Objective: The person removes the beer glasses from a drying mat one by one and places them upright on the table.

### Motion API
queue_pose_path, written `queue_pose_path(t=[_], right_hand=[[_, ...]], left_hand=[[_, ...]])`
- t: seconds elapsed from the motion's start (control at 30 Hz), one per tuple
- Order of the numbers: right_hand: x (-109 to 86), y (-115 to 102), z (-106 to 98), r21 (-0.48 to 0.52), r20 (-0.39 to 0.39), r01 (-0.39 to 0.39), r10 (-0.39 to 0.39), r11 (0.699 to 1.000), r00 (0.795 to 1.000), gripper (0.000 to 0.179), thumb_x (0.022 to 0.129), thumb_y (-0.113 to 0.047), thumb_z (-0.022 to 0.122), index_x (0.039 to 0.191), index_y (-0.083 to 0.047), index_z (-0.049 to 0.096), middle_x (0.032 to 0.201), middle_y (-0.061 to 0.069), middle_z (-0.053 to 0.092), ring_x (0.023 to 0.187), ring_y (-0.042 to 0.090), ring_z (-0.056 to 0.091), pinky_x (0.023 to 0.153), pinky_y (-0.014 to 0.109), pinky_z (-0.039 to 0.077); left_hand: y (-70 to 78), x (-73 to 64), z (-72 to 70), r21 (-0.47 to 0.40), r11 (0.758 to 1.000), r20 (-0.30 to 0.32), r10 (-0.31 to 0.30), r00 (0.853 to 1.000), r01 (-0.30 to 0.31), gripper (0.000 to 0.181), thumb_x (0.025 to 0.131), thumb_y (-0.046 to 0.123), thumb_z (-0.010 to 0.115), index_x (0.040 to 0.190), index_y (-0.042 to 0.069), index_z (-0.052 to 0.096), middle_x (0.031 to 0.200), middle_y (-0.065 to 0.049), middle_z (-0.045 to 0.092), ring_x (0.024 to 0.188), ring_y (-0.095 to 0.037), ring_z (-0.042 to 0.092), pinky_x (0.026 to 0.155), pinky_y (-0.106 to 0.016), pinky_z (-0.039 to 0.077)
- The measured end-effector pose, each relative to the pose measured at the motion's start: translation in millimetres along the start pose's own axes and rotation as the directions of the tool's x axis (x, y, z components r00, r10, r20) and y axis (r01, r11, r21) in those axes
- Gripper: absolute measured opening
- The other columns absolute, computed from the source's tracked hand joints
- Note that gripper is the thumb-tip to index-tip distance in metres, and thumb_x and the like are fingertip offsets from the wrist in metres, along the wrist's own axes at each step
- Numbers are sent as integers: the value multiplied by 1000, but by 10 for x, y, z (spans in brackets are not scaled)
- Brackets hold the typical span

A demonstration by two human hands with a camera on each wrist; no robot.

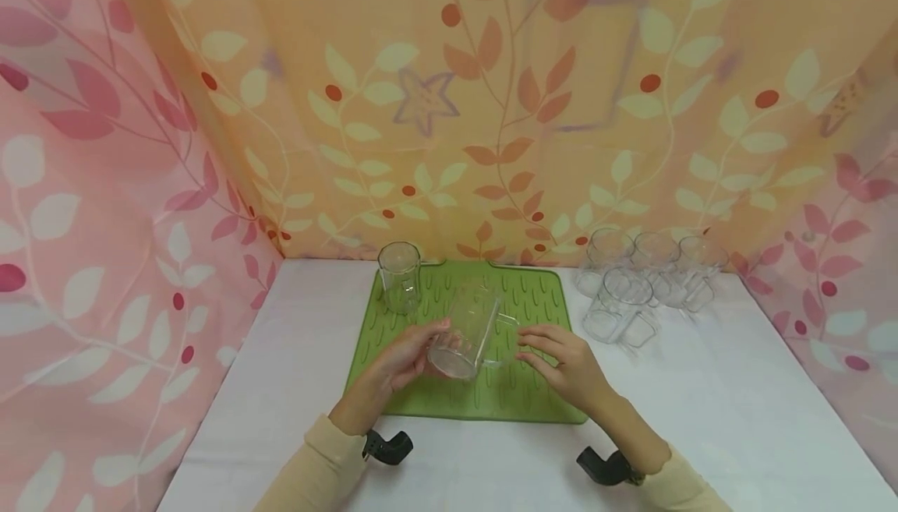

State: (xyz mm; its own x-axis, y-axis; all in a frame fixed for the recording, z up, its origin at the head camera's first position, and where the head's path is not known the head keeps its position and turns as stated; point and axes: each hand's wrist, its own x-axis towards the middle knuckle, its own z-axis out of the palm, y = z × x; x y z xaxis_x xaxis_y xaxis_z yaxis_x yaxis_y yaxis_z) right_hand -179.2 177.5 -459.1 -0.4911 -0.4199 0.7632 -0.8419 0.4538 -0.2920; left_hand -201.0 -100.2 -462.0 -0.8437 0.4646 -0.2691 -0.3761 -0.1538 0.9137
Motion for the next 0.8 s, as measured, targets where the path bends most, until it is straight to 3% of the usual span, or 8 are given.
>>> queue_pose_path(t=[0.13, 0.27, 0.37, 0.57, 0.7, 0.8], right_hand=[[5, 10, -15, 24, 3, -58, 58, 998, 998, 34, 92, -37, 62, 93, -5, 75, 96, 8, 74, 90, 23, 69, 93, 8, 47], [2, 15, -27, 45, -1, -96, 97, 994, 995, 17, 80, -16, 79, 93, -5, 75, 96, 9, 74, 90, 23, 69, 92, 7, 47], [-2, 20, -28, 52, -12, -123, 124, 991, 992, 26, 69, 1, 82, 93, -5, 75, 94, 11, 74, 89, 23, 70, 91, 6, 47], [-11, 8, -38, 84, -33, -220, 223, 972, 974, 25, 72, 6, 78, 95, -3, 75, 92, 11, 75, 86, 21, 72, 84, 6, 50], [5, -17, -53, 171, -22, -331, 339, 928, 940, 21, 78, 4, 75, 98, 0, 74, 91, 13, 75, 82, 18, 72, 77, 8, 54], [36, -34, -73, 240, 17, -447, 456, 862, 890, 21, 83, 0, 73, 104, 2, 72, 95, 15, 75, 85, 14, 72, 76, 9, 55]], left_hand=[[-7, -1, 6, 52, 999, -31, 19, 999, -17, 50, 98, 29, 52, 131, -8, 49, 102, 2, 72, 91, -8, 70, 73, -38, 62], [-19, -5, 13, 86, 996, -38, 33, 999, -30, 49, 98, 27, 52, 130, -11, 52, 102, 0, 71, 90, -11, 69, 78, -43, 61], [-29, -4, 19, 97, 995, -43, 43, 998, -39, 49, 96, 26, 54, 127, -12, 54, 103, -4, 70, 90, -15, 69, 81, -46, 60], [-36, -25, 30, 121, 991, -54, 70, 996, -63, 52, 92, 25, 56, 130, -12, 52, 110, -10, 67, 94, -16, 66, 85, -42, 58], [-39, -57, 27, 149, 984, -45, 108, 993, -100, 53, 93, 23, 57, 134, -10, 50, 120, -10, 69, 93, -8, 65, 74, -23, 52], [-51, -71, 19, 151, 978, -17, 147, 989, -142, 53, 93, 20, 57, 137, -9, 48, 127, -10, 67, 93, -4, 68, 72, -18, 51]])
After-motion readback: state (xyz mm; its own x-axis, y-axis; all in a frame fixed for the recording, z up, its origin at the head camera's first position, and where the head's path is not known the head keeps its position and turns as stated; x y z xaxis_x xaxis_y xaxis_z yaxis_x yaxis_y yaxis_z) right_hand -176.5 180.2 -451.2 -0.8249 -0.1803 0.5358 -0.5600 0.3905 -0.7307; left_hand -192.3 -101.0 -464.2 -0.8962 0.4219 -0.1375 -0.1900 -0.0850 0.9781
